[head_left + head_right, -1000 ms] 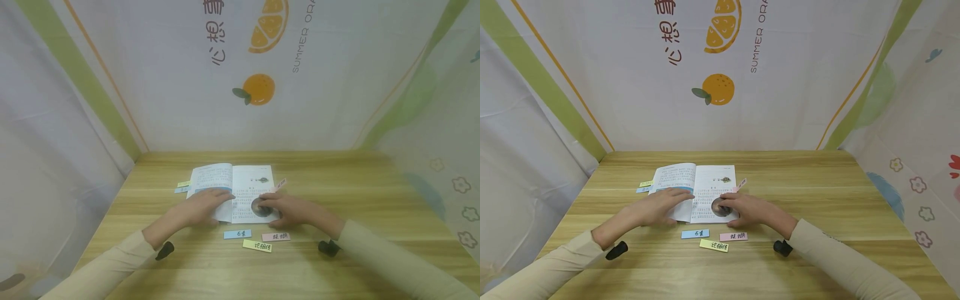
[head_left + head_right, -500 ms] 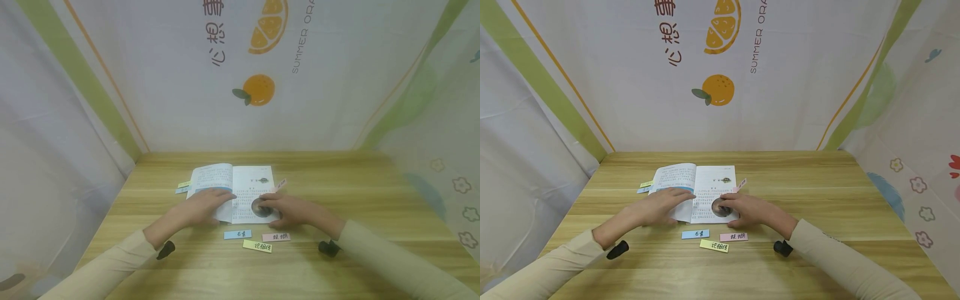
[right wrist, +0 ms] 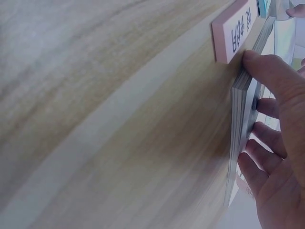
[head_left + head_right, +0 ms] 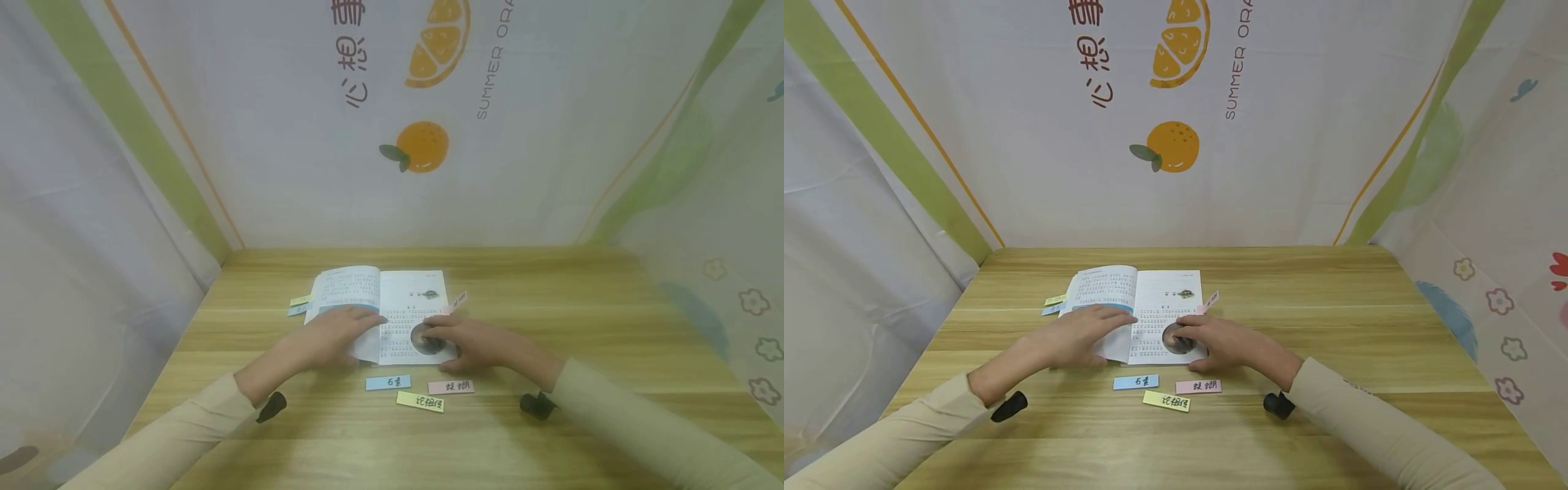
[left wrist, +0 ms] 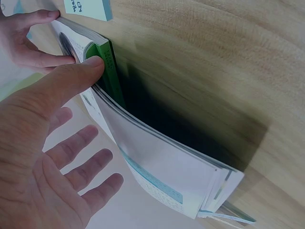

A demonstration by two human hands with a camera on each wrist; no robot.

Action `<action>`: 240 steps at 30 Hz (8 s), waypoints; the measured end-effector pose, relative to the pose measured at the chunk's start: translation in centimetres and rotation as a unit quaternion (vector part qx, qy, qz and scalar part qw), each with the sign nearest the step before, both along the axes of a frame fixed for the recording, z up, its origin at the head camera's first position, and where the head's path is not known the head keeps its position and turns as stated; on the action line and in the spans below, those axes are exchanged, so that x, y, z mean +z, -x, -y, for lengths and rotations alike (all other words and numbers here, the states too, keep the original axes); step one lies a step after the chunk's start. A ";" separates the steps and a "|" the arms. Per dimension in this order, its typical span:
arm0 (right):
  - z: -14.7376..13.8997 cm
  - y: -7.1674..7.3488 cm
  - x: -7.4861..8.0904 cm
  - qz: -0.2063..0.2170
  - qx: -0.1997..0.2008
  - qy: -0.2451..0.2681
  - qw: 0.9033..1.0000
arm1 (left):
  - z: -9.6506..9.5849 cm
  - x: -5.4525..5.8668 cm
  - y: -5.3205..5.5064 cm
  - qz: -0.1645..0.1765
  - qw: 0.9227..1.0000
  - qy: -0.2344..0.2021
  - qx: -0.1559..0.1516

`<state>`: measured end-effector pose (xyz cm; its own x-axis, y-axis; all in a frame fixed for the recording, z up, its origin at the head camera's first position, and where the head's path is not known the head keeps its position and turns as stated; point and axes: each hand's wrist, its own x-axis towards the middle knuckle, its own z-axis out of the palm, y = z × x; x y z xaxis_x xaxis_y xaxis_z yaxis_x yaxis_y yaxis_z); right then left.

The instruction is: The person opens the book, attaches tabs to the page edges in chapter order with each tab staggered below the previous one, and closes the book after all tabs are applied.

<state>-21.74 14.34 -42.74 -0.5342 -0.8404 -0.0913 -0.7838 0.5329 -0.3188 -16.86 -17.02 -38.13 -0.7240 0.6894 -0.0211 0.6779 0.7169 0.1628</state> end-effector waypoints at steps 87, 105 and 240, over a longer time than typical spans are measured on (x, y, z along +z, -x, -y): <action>-0.5 0.0 -0.5 -0.002 0.002 0.024 1.000 | -1.3 1.3 0.0 -0.007 1.000 0.022 -0.012; -0.3 0.3 -0.5 -0.003 0.002 0.022 1.000 | -1.3 1.6 -0.1 -0.011 0.999 0.026 -0.017; -0.5 0.1 -1.0 -0.005 0.005 0.025 1.000 | -5.5 3.8 -1.1 -0.244 0.943 0.214 -0.071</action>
